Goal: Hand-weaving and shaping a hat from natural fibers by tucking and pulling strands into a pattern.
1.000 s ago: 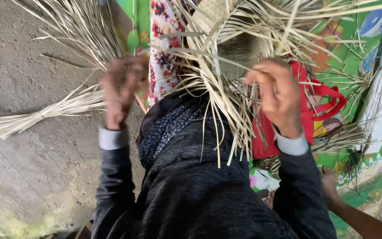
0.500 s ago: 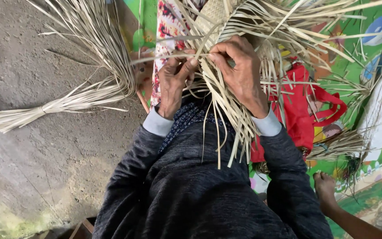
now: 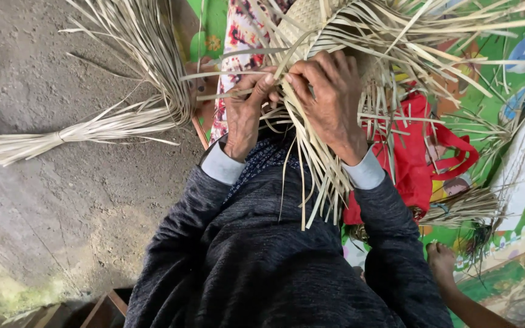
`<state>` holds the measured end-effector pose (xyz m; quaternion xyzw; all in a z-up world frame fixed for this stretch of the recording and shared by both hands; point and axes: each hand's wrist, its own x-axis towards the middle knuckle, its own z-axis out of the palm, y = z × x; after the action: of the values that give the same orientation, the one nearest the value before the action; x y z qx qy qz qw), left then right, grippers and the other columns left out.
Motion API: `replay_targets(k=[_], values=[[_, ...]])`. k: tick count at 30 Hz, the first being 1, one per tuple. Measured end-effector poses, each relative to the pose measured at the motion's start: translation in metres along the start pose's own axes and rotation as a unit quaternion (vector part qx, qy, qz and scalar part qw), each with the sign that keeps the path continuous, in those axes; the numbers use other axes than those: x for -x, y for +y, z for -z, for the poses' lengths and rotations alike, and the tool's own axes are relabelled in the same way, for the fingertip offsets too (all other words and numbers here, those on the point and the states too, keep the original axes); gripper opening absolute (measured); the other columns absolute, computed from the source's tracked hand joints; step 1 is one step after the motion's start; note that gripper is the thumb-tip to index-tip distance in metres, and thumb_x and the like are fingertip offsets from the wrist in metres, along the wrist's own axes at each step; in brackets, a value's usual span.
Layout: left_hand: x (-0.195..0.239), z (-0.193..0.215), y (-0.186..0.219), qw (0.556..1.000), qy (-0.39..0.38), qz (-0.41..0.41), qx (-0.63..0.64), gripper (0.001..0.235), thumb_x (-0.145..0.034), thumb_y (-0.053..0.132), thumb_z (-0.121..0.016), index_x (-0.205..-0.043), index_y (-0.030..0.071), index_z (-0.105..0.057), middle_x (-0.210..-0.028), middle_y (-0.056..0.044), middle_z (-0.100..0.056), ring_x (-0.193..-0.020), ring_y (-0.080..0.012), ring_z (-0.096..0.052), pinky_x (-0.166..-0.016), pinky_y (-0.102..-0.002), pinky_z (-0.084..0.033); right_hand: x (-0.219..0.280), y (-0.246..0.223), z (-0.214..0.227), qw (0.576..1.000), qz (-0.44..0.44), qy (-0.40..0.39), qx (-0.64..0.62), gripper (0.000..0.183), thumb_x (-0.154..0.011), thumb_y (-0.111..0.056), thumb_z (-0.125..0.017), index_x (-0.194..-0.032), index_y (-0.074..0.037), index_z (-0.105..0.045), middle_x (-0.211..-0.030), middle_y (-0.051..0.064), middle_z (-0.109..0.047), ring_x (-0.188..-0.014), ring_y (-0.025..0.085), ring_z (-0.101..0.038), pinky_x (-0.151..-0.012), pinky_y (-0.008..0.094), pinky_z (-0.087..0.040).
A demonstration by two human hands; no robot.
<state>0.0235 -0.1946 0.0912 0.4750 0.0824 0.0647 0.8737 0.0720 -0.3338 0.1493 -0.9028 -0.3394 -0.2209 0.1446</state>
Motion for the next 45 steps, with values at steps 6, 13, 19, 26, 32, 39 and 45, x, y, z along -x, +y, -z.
replay_targets(k=[6,13,19,26,32,39,45], values=[[-0.004,0.03,0.013,0.996,0.021,0.016,0.09,0.009,-0.09,0.02,-0.061,-0.086,0.013,-0.065,-0.068,0.001,-0.061,-0.049,-0.0058,-0.049,-0.042,-0.017,-0.036,-0.008,0.002,0.001,0.999,-0.002,-0.022,-0.024,0.017,-0.095,-0.023,-0.063,-0.085,-0.01,-0.059,-0.081,0.002,-0.051,-0.075,0.019,-0.045,-0.07,0.033,-0.036],[0.009,0.066,0.024,0.99,0.097,-0.007,0.098,0.005,-0.09,0.011,-0.063,-0.094,0.01,-0.066,-0.092,-0.003,-0.064,-0.061,-0.0068,-0.056,-0.053,-0.018,-0.05,-0.013,0.002,0.009,0.999,0.016,-0.046,-0.024,0.015,-0.094,-0.018,-0.071,-0.09,-0.009,-0.06,-0.084,0.002,-0.054,-0.077,0.02,-0.051,-0.073,0.035,-0.039],[0.016,0.086,0.035,0.992,0.12,-0.023,0.04,0.003,-0.09,0.012,-0.063,-0.093,0.013,-0.065,-0.083,0.0,-0.064,-0.06,-0.0056,-0.056,-0.053,-0.017,-0.048,-0.014,0.002,0.008,0.999,0.029,-0.043,-0.017,0.016,-0.091,-0.017,-0.075,-0.09,-0.008,-0.061,-0.085,0.002,-0.053,-0.075,0.018,-0.052,-0.072,0.035,-0.041],[0.019,0.077,0.067,0.977,0.136,-0.133,-0.097,0.013,-0.093,0.025,-0.058,-0.094,0.011,-0.06,-0.068,0.001,-0.058,-0.05,-0.0066,-0.051,-0.049,-0.018,-0.047,-0.024,0.0,0.021,0.989,0.05,-0.106,-0.092,0.009,-0.096,-0.003,-0.065,-0.093,-0.002,-0.056,-0.085,0.005,-0.045,-0.069,0.016,-0.051,-0.059,0.026,-0.057],[0.029,0.021,0.062,0.97,-0.089,-0.136,-0.179,0.011,-0.097,0.005,-0.05,-0.106,0.0,-0.055,-0.106,-0.017,-0.061,-0.071,-0.0178,-0.07,-0.048,-0.017,-0.057,-0.024,0.004,0.024,0.983,0.036,-0.147,-0.105,0.008,-0.096,0.001,-0.063,-0.099,-0.002,-0.056,-0.091,0.007,-0.047,-0.065,0.012,-0.054,-0.052,0.021,-0.053],[-0.015,-0.001,0.013,0.953,-0.019,-0.118,-0.278,0.028,-0.094,0.03,-0.047,-0.101,0.005,-0.057,-0.09,-0.009,-0.058,-0.068,-0.0161,-0.061,-0.059,-0.026,-0.058,-0.024,0.004,0.024,0.974,0.039,-0.16,-0.156,0.006,-0.095,0.008,-0.058,-0.098,0.005,-0.054,-0.094,0.013,-0.048,-0.07,0.017,-0.057,-0.052,0.02,-0.056],[-0.009,-0.012,0.013,0.961,-0.054,-0.116,-0.244,0.025,-0.095,0.018,-0.046,-0.102,-0.002,-0.06,-0.081,-0.01,-0.062,-0.054,-0.0115,-0.044,-0.046,-0.021,-0.039,-0.026,0.004,0.029,0.969,0.031,-0.155,-0.189,0.005,-0.095,0.008,-0.056,-0.097,0.006,-0.052,-0.094,0.013,-0.045,-0.072,0.019,-0.055,-0.061,0.024,-0.058]])
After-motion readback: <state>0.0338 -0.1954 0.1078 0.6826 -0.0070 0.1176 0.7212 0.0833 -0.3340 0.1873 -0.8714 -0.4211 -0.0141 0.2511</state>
